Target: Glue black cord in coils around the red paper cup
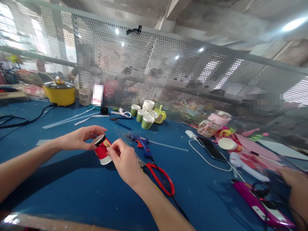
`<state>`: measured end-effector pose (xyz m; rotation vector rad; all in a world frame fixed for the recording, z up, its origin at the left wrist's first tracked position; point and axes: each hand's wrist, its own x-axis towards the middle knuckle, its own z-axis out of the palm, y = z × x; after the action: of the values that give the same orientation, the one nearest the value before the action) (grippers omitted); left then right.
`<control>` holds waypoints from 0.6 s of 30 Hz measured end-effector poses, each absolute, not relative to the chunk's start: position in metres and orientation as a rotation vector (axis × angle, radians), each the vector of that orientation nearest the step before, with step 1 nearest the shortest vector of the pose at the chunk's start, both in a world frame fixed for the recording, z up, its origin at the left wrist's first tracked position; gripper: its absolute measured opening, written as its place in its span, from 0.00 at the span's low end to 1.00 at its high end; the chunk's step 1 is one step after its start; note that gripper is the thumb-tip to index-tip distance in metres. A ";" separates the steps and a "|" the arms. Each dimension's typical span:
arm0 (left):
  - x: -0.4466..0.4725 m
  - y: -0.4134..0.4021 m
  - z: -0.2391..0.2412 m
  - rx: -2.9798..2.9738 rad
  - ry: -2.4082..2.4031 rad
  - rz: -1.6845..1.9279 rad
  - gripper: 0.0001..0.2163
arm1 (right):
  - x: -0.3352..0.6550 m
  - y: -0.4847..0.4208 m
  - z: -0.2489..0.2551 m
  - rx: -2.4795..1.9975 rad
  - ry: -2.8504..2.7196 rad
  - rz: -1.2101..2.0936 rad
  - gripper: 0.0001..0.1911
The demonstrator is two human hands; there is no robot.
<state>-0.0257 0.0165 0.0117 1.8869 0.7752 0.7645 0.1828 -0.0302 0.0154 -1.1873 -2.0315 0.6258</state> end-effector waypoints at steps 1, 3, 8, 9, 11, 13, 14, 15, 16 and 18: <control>-0.025 0.015 0.012 1.885 0.764 0.752 0.26 | 0.185 -0.030 0.017 -1.184 -1.983 0.734 0.08; -0.022 0.013 0.013 1.889 0.737 0.733 0.26 | 0.189 -0.030 0.020 -1.179 -1.937 0.811 0.08; -0.017 0.009 0.013 1.891 0.712 0.712 0.25 | 0.192 -0.031 0.027 -1.163 -2.019 0.471 0.06; -0.016 0.008 0.013 1.888 0.709 0.700 0.25 | 0.192 -0.032 0.028 -1.151 -2.038 0.401 0.06; -0.015 0.007 0.013 1.882 0.705 0.684 0.25 | 0.193 -0.032 0.028 -1.121 -2.061 0.300 0.05; -0.015 0.006 0.012 1.878 0.708 0.680 0.25 | 0.193 -0.031 0.027 -1.105 -2.069 0.233 0.05; -0.014 0.005 0.012 1.876 0.709 0.679 0.26 | 0.193 -0.030 0.026 -1.106 -2.070 0.209 0.06; -0.014 0.004 0.012 1.873 0.707 0.679 0.26 | 0.194 -0.029 0.024 -1.111 -2.071 0.193 0.06; -0.014 0.004 0.012 1.867 0.698 0.682 0.27 | 0.194 -0.028 0.024 -1.119 -2.073 0.185 0.06; -0.012 0.003 0.012 1.846 0.663 0.695 0.27 | 0.195 -0.027 0.022 -1.135 -2.077 0.194 0.05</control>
<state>-0.0124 0.0026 0.0122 1.8463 0.6627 0.6951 0.1948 -0.0269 0.0222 -1.1354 -2.0772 0.1939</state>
